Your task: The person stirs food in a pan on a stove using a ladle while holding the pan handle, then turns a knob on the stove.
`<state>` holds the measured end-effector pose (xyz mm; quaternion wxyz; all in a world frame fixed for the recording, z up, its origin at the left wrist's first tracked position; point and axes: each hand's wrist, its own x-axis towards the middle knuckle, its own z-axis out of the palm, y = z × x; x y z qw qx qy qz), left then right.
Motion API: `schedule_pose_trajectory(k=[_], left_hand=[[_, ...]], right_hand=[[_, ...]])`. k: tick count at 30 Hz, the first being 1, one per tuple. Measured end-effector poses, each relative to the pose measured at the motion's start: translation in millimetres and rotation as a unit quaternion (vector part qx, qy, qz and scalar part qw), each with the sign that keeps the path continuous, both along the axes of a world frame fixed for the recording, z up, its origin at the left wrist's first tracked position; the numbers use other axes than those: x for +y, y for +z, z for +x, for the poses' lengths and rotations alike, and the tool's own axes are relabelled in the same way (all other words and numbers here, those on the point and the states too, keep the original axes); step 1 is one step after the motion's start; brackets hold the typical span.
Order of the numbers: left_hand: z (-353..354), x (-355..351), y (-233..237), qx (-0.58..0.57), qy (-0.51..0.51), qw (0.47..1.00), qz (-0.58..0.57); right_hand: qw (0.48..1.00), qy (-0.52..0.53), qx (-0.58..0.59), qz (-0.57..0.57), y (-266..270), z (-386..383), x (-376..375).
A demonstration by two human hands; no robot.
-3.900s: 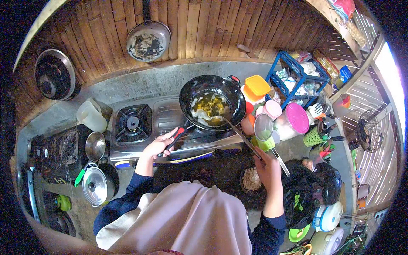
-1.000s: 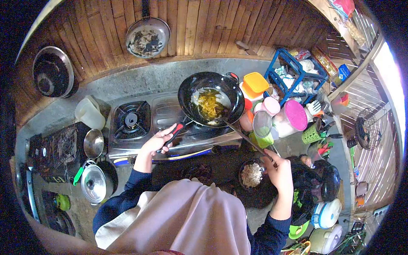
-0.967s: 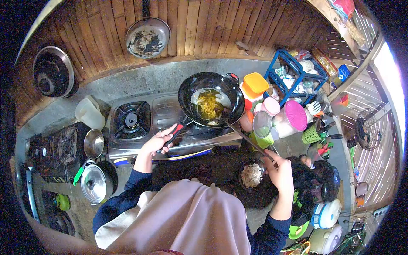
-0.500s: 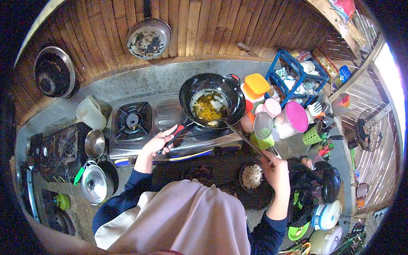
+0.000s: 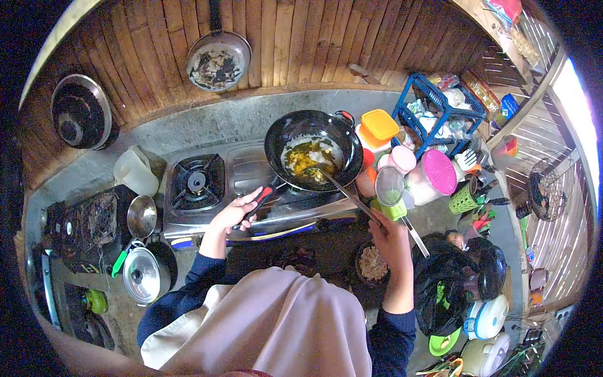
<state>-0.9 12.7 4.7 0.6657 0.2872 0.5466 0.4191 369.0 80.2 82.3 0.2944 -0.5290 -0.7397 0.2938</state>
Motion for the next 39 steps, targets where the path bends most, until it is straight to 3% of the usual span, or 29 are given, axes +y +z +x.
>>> schedule_pose_trajectory(k=[5,8,10,19,26,28,30,32,34,36,39], left_hand=[[-0.8,1.3,-4.5,0.022,-0.002,1.000,0.009],[-1.3,1.3,-5.6,0.021,0.000,1.000,0.016],[-1.1,1.2,-4.1,0.020,0.001,1.000,0.016],[-3.0,1.5,-7.7,0.033,-0.008,0.999,0.019],[-0.9,1.0,0.9,0.004,-0.002,1.000,-0.005],[-2.3,1.3,-3.1,-0.002,-0.004,1.000,0.005],[-2.5,0.5,-3.2,-0.004,-0.001,1.000,0.002],[-3.0,1.3,-5.4,0.017,-0.006,1.000,0.014],[-1.3,0.7,-2.4,0.027,-0.004,1.000,0.010],[-0.8,0.2,1.5,0.036,-0.002,0.999,0.006],[-1.7,0.5,0.6,-0.012,0.001,1.000,0.000]], right_hand=[[0.997,0.037,-0.016,0.063,-13.7,-10.1,14.4],[0.999,0.013,0.034,0.000,-17.4,-26.9,19.0],[0.997,0.001,0.072,0.016,-34.9,-33.7,29.1],[0.996,-0.038,0.043,0.073,-68.9,-49.5,54.4],[0.995,-0.051,0.064,0.049,-41.6,-29.9,32.4],[0.998,-0.065,0.018,0.016,-30.9,-21.4,26.0],[0.996,-0.058,-0.003,0.067,-20.5,-15.4,18.7],[0.995,-0.070,-0.071,0.020,2.2,-11.3,7.4],[0.996,-0.060,-0.063,0.025,3.7,-1.4,6.5],[0.988,-0.031,-0.116,0.099,12.4,5.5,2.8],[0.989,-0.025,-0.120,0.081,26.3,13.6,-2.1]])
